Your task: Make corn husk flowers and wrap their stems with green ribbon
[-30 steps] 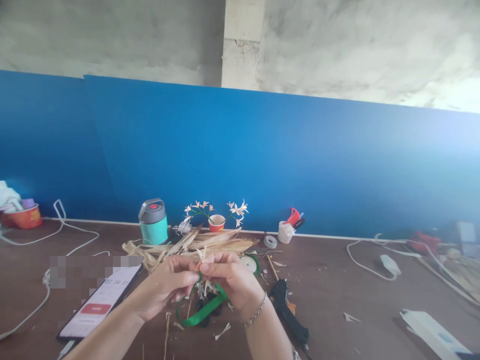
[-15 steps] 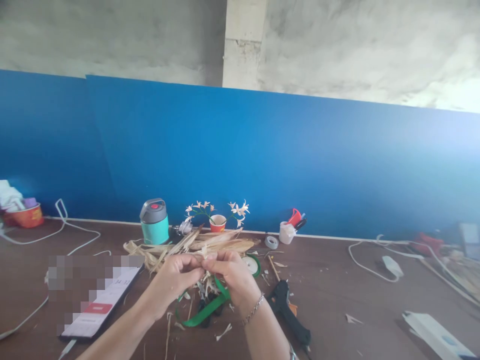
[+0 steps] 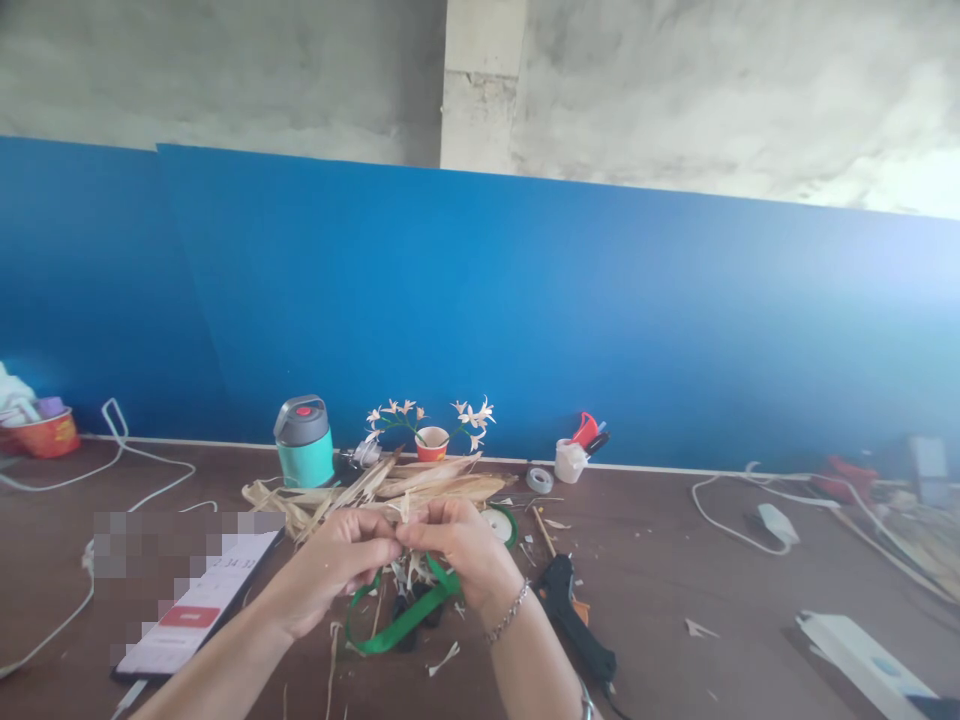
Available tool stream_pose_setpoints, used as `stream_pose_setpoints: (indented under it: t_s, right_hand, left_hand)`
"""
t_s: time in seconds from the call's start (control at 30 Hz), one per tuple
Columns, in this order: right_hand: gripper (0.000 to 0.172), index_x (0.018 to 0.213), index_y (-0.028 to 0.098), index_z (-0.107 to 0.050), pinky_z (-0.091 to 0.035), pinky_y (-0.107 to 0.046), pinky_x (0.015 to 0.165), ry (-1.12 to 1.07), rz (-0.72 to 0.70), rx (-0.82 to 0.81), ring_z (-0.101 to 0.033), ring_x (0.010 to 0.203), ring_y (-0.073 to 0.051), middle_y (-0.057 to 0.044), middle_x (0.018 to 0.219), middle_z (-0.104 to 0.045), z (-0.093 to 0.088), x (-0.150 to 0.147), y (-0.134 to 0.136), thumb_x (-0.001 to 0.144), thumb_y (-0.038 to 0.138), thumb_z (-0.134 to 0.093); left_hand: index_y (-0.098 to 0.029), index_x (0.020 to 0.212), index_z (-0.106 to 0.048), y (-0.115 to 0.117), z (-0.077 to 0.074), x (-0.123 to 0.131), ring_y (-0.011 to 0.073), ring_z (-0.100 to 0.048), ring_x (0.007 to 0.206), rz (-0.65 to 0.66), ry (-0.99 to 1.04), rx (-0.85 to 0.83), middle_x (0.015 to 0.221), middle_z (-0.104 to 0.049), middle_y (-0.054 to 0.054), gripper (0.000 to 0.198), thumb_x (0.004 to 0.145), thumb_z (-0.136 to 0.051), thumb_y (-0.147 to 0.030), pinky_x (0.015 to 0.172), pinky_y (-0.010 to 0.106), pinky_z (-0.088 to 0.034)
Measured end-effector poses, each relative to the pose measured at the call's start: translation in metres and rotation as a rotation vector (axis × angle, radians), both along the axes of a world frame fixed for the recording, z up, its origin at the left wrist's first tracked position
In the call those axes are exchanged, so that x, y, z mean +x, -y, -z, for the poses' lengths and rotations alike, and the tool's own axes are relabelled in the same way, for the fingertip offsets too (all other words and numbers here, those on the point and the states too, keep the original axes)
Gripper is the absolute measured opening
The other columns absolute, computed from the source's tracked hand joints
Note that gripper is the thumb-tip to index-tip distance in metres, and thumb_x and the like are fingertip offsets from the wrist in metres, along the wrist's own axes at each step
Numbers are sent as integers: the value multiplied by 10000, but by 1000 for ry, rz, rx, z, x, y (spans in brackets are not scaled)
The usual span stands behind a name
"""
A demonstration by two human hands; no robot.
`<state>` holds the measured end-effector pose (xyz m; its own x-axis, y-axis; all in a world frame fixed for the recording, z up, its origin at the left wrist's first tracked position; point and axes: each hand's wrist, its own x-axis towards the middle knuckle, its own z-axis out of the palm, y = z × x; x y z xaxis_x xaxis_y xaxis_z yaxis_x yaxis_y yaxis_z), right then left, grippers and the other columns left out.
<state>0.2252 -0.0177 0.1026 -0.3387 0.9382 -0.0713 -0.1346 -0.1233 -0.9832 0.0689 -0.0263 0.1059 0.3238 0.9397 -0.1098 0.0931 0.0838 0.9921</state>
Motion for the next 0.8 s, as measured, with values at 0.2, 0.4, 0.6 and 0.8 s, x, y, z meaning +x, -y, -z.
stream_pose_setpoints:
  t_s: [0.2, 0.4, 0.6, 0.8]
  right_hand:
    - [290, 569, 141, -579, -202, -231, 477, -21, -28, -7, -360, 465, -56, 43, 513, -496, -2, 1, 1, 537, 337, -790]
    - [322, 572, 131, -581, -203, -233, 479, 27, 35, 2, -368, 466, -58, 32, 518, -518, 0, 1, 0, 520, 367, -794]
    - [333, 566, 133, -560, -211, -233, 486, 7, 45, 0, -385, 475, -65, 40, 503, -508, 1, 1, -1, 513, 358, -800]
    - [293, 562, 132, -563, -228, -234, 499, -37, -23, 0, -397, 482, -66, 36, 515, -517, -4, -1, 3, 534, 320, -787]
  left_hand:
    - [-149, 528, -541, 0, 0, -1, 28, -270, 362, 13, 84, -46, 392, -404, -84, 101, 579, -603, -211, 390, 196, -150]
    - [-137, 605, -590, 0, 4, 1, 24, -262, 387, -2, 88, -60, 450, -402, -85, 96, 610, -632, -223, 397, 193, -146]
    - [-137, 600, -566, 1, 4, 4, 25, -257, 388, -25, 97, -67, 442, -386, -85, 110, 617, -629, -226, 392, 201, -123]
    - [-151, 518, -529, 1, -1, 1, 14, -237, 334, 0, 129, -123, 376, -377, -92, 124, 551, -624, -223, 381, 206, -96]
